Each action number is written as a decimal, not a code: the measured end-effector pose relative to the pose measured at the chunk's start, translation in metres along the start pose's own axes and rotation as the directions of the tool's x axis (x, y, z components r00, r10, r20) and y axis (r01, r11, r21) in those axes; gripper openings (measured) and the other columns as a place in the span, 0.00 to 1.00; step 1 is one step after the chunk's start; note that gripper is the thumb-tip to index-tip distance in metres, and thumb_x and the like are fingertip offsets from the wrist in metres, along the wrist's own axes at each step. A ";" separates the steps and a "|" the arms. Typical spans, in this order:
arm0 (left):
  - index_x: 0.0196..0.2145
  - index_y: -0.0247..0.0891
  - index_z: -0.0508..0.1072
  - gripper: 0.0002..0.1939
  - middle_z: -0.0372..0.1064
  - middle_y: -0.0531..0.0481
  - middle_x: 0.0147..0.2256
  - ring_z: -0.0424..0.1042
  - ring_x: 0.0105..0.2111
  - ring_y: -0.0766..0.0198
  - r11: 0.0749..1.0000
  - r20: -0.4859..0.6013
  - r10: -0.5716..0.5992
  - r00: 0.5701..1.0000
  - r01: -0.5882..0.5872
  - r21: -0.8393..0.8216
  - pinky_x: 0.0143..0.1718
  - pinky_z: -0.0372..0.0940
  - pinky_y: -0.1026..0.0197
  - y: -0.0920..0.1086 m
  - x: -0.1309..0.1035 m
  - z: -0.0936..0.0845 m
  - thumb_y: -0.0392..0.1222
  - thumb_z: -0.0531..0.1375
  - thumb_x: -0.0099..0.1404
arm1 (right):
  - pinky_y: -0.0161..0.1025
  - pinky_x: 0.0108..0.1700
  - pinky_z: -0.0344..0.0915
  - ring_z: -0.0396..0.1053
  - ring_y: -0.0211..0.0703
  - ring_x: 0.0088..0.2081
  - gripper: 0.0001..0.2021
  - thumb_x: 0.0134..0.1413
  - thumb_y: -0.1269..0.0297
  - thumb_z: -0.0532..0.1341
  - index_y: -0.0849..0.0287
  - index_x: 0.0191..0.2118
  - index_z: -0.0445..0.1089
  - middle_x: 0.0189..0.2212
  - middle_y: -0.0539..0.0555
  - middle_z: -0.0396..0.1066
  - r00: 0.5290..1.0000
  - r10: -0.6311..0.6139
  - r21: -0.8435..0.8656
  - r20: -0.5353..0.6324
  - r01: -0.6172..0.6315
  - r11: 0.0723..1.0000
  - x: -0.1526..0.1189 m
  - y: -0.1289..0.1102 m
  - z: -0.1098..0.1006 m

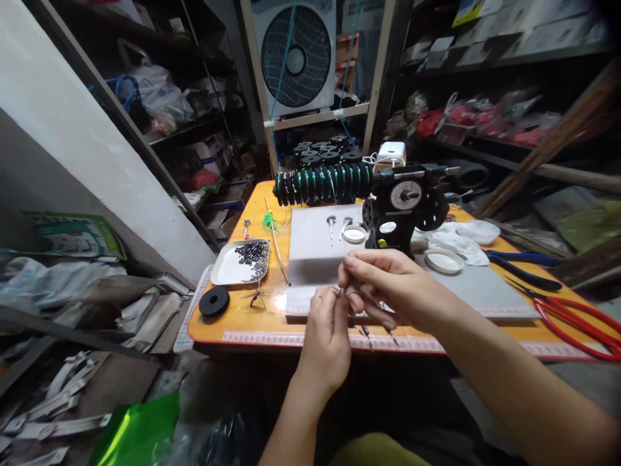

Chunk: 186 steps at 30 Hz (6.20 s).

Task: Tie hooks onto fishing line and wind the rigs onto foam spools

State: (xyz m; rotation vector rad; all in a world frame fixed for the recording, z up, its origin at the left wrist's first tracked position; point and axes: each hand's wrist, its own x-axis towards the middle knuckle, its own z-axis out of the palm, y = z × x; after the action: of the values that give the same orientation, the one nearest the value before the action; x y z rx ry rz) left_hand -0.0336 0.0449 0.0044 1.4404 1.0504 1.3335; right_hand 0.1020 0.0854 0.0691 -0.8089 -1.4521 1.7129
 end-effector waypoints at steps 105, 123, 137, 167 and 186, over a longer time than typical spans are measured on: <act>0.30 0.31 0.74 0.22 0.75 0.46 0.17 0.77 0.18 0.60 0.289 0.389 -0.261 0.884 0.456 -0.842 0.12 0.64 0.71 -0.035 -0.100 0.017 0.49 0.51 0.73 | 0.20 0.07 0.40 0.40 0.24 0.06 0.21 0.58 0.50 0.59 0.57 0.23 0.55 0.10 0.42 0.58 0.965 0.245 0.523 0.091 -0.256 0.813 -0.006 0.041 0.002; 0.29 0.31 0.72 0.22 0.79 0.41 0.23 0.72 0.12 0.64 0.500 0.305 -0.267 0.914 0.402 -0.767 0.09 0.57 0.72 -0.031 -0.100 0.016 0.50 0.50 0.73 | 0.20 0.07 0.39 0.39 0.23 0.07 0.21 0.56 0.49 0.61 0.57 0.22 0.54 0.10 0.41 0.57 0.980 0.201 0.497 0.017 -0.182 0.848 -0.006 0.039 0.000; 0.45 0.41 0.78 0.12 0.70 0.52 0.25 0.67 0.24 0.65 0.937 -0.209 0.054 0.977 0.022 0.348 0.28 0.61 0.65 -0.014 -0.044 -0.020 0.43 0.62 0.65 | 0.21 0.12 0.49 0.54 0.24 0.10 0.14 0.59 0.54 0.63 0.62 0.37 0.72 0.15 0.47 0.68 0.992 0.091 0.151 -0.088 -0.077 0.985 -0.012 0.036 -0.012; 0.27 0.33 0.67 0.11 0.64 0.56 0.14 0.68 0.14 0.70 0.591 0.229 -0.309 0.923 0.375 -0.714 0.19 0.61 0.71 0.001 -0.041 0.015 0.40 0.58 0.66 | 0.21 0.07 0.48 0.54 0.27 0.07 0.17 0.65 0.57 0.52 0.58 0.26 0.58 0.14 0.45 0.64 0.968 0.243 0.539 0.058 -0.235 0.809 -0.008 0.030 0.002; 0.33 0.31 0.71 0.12 0.79 0.42 0.26 0.77 0.19 0.61 0.501 0.308 -0.373 0.875 0.469 -0.727 0.20 0.68 0.68 -0.016 -0.061 0.018 0.46 0.60 0.67 | 0.23 0.10 0.54 0.59 0.29 0.09 0.12 0.61 0.56 0.59 0.61 0.38 0.69 0.15 0.46 0.68 0.984 0.180 0.431 -0.011 -0.158 0.888 -0.014 0.036 -0.004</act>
State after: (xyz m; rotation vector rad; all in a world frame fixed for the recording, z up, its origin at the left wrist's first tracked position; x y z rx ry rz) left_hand -0.0204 -0.0111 -0.0269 0.5078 0.5349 1.0970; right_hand 0.1082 0.0730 0.0333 -0.7428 -0.9334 2.0298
